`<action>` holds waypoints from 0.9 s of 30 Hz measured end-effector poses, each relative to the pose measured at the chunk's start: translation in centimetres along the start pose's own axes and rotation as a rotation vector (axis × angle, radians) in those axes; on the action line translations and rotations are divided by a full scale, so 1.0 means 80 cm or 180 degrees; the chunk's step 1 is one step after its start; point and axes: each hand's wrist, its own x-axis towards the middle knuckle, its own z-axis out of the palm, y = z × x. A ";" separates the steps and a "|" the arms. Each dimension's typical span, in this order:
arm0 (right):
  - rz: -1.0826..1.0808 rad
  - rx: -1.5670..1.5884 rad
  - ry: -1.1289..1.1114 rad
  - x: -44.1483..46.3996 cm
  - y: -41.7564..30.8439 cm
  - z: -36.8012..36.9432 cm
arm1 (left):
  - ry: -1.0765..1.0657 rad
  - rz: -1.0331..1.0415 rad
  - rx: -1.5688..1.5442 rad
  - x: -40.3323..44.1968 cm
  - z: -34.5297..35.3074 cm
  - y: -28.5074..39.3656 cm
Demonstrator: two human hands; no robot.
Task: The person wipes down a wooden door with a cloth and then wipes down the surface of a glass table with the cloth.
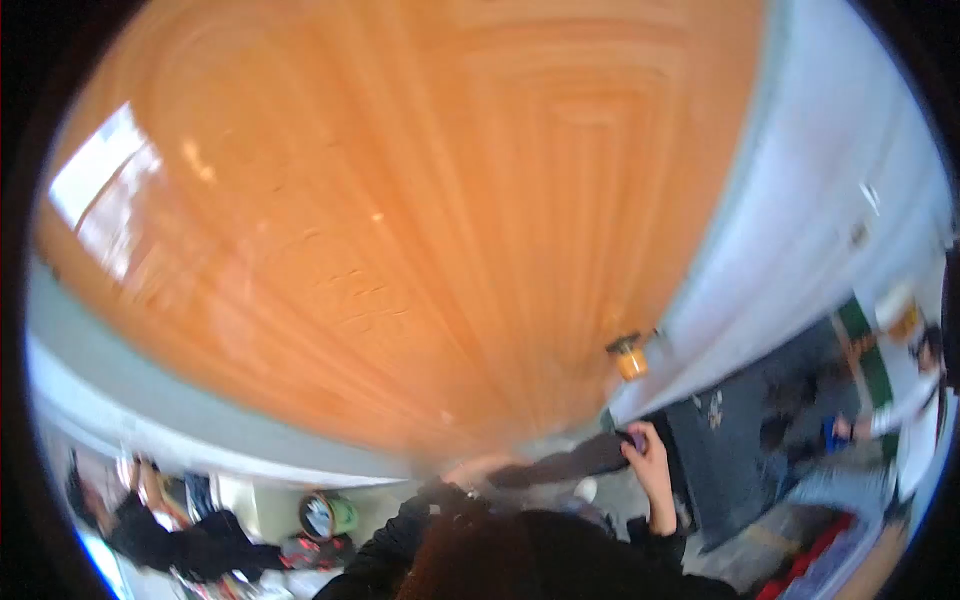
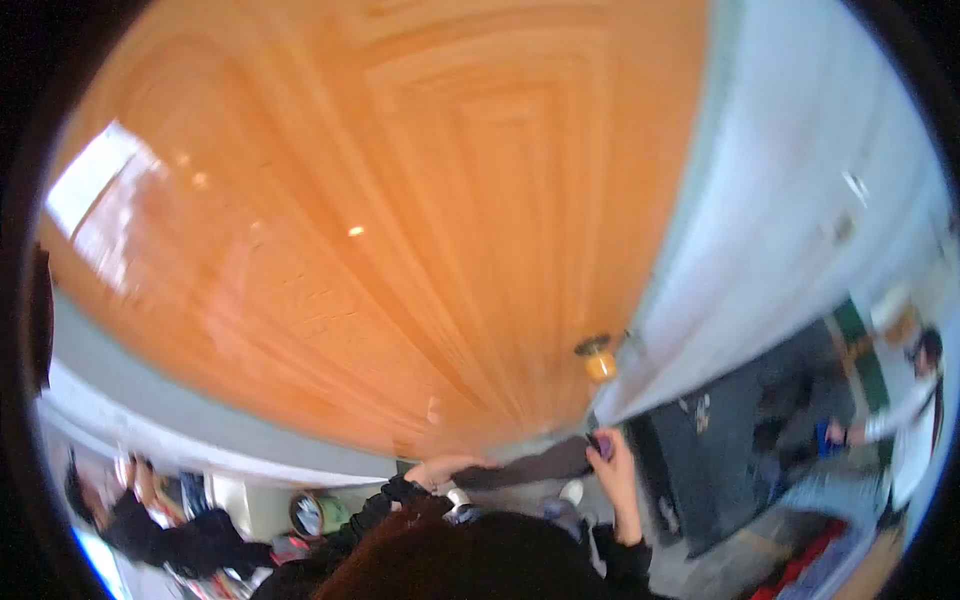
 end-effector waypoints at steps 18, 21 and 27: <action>-0.0540 0.0289 -0.0423 0.053 -0.107 0.237 | 0.2936 0.1681 -0.1257 -0.231 -0.151 0.057; -0.1021 -0.0031 -0.0082 0.034 -0.119 0.292 | 0.3014 0.1406 -0.1164 -0.269 -0.182 0.057; -0.1519 0.2157 0.0806 0.030 -0.270 0.368 | 0.2104 0.2360 -0.1405 -0.301 -0.251 0.079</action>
